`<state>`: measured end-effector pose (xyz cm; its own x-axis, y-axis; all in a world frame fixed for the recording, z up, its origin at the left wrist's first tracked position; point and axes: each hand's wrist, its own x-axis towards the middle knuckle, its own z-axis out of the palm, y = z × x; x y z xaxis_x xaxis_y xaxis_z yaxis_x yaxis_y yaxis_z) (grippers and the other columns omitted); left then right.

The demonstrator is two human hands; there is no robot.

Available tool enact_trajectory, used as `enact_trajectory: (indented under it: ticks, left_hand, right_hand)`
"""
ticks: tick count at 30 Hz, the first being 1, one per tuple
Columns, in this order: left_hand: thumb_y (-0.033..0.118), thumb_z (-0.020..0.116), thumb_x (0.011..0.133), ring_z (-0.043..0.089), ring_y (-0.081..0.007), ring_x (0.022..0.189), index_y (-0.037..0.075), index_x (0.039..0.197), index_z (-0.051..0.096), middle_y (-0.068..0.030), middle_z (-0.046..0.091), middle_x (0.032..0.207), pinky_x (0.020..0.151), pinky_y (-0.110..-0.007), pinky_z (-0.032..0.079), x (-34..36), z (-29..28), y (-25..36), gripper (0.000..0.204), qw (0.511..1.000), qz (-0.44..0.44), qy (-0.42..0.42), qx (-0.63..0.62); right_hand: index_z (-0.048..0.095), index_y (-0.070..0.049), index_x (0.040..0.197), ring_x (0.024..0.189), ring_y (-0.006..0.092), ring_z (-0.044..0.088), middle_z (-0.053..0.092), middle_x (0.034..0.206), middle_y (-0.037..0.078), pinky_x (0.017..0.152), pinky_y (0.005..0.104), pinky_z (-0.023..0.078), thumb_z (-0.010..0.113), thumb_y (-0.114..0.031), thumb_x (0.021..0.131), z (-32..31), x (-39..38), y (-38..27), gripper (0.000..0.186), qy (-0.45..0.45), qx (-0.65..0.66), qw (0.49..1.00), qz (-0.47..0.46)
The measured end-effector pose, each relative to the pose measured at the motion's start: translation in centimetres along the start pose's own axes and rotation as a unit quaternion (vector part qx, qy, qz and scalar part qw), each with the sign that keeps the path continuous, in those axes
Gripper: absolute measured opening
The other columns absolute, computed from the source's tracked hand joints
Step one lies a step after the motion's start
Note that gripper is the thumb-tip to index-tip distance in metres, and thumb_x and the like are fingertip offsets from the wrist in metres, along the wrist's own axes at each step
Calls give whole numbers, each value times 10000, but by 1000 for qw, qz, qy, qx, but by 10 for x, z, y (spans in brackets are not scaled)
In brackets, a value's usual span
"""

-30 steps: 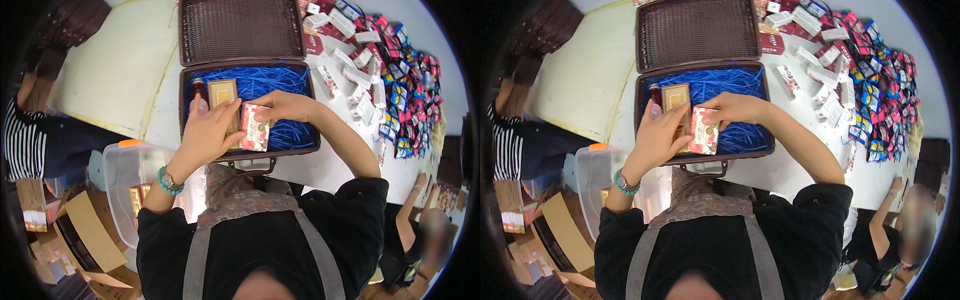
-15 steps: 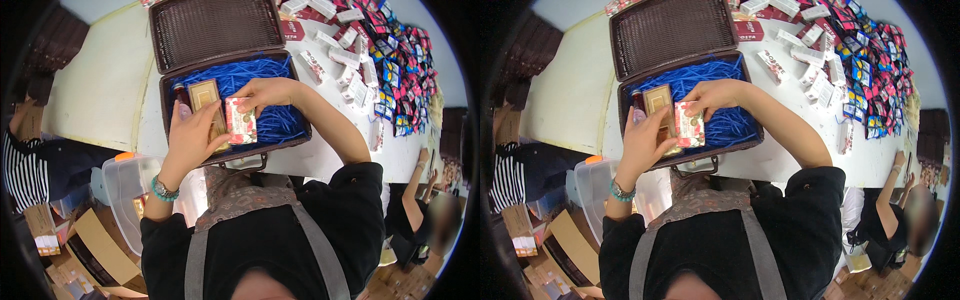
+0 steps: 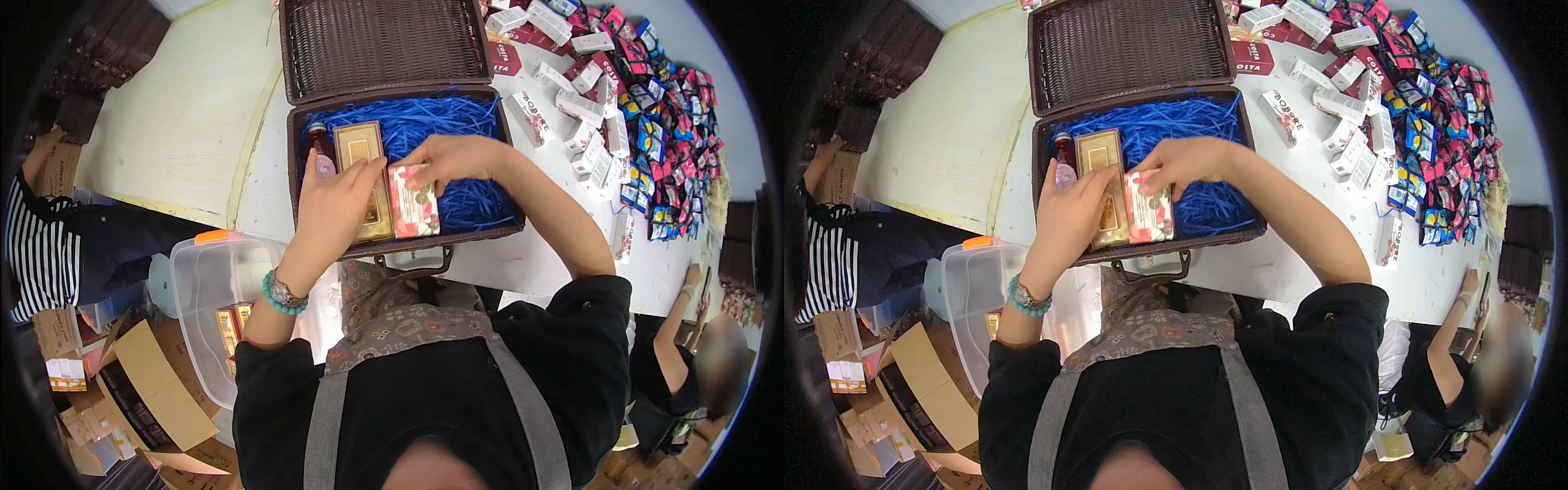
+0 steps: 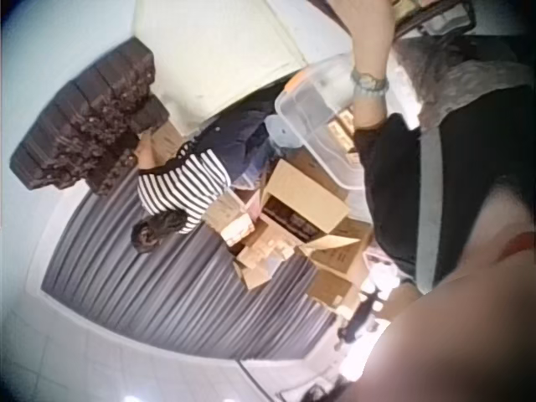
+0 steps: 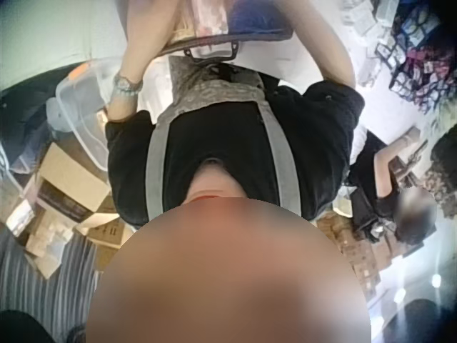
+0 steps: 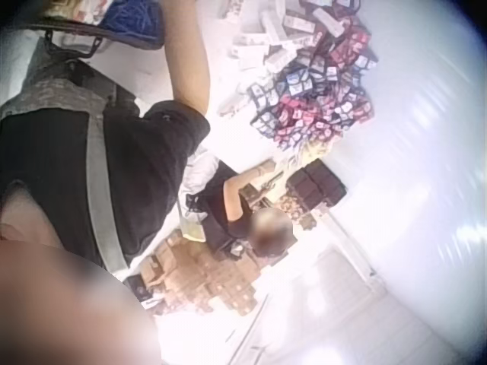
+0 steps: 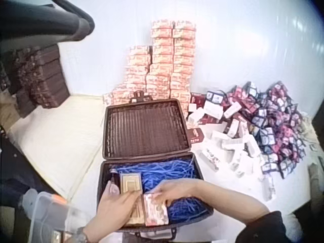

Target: The person assembles gift baskets by placing blue shredded paper into wicker baskets, then arranging various packaged items such as chocolate bars, tea boxes, and small wrapped gifts inside. The person repeatedly picks items from a nearby container and table, places them into the basket, and closes the basket lid.

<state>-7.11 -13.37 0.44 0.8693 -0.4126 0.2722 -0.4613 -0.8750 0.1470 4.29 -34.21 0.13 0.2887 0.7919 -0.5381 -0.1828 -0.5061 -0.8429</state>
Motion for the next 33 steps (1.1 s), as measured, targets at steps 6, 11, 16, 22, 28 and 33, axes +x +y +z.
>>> enact_trajectory:
  ticks: [6, 11, 16, 22, 28, 33]
  left_hand:
    - [115, 625, 784, 624, -207, 946, 117, 1207, 541, -80, 606, 1101, 1034, -570, 287, 6, -6, 9, 432, 1000, 21, -12, -10]
    - [205, 691, 747, 544, -268, 1055, 81, 1224, 537, -86, 538, 1156, 998, -474, 391, 9, -5, 22, 516, 984, 103, -74, -124]
    - [238, 690, 749, 517, -277, 1089, 77, 1146, 605, -81, 526, 1188, 1007, -470, 378, 8, -7, 19, 437, 981, 110, -95, -129]
    - [268, 683, 768, 470, -267, 1179, 90, 1167, 608, -84, 514, 1264, 1033, -481, 345, 16, 3, 17, 444, 974, 158, -98, -132]
    - [272, 709, 705, 483, -227, 1123, 84, 1099, 642, -42, 552, 1187, 1061, -456, 318, 14, -1, 15, 441, 975, 143, -76, -150]
    - [247, 698, 726, 512, -214, 1062, 97, 1109, 644, -31, 554, 1204, 1008, -403, 363, 10, -1, 13, 414, 978, 140, -75, -136]
  right_hand:
    - [676, -52, 1071, 708, 256, 636, 687, 881, 143, 669, 326, 505, 695, -216, 767, 27, -7, 18, 346, 161, -221, 954, -127]
    - [600, -62, 1188, 1081, 310, 527, 625, 1055, 176, 916, 380, 430, 665, -141, 802, 50, -29, 24, 399, 261, -245, 924, -133]
    - [549, -70, 1262, 985, 322, 586, 626, 1056, 168, 841, 384, 483, 683, -172, 767, -15, -105, 13, 523, 423, 69, 898, -99]
    - [599, -68, 1174, 901, 319, 610, 649, 1020, 136, 801, 380, 500, 660, -79, 782, -68, -94, 76, 396, 612, -400, 681, 38]
    - [628, -57, 1146, 878, 289, 585, 632, 1024, 124, 751, 355, 501, 713, -35, 727, 25, -48, -13, 428, 380, -401, 756, -350]
    - [650, -37, 1091, 861, 277, 573, 629, 996, 117, 752, 359, 495, 721, -45, 707, 23, -32, 15, 391, 367, -451, 764, -281]
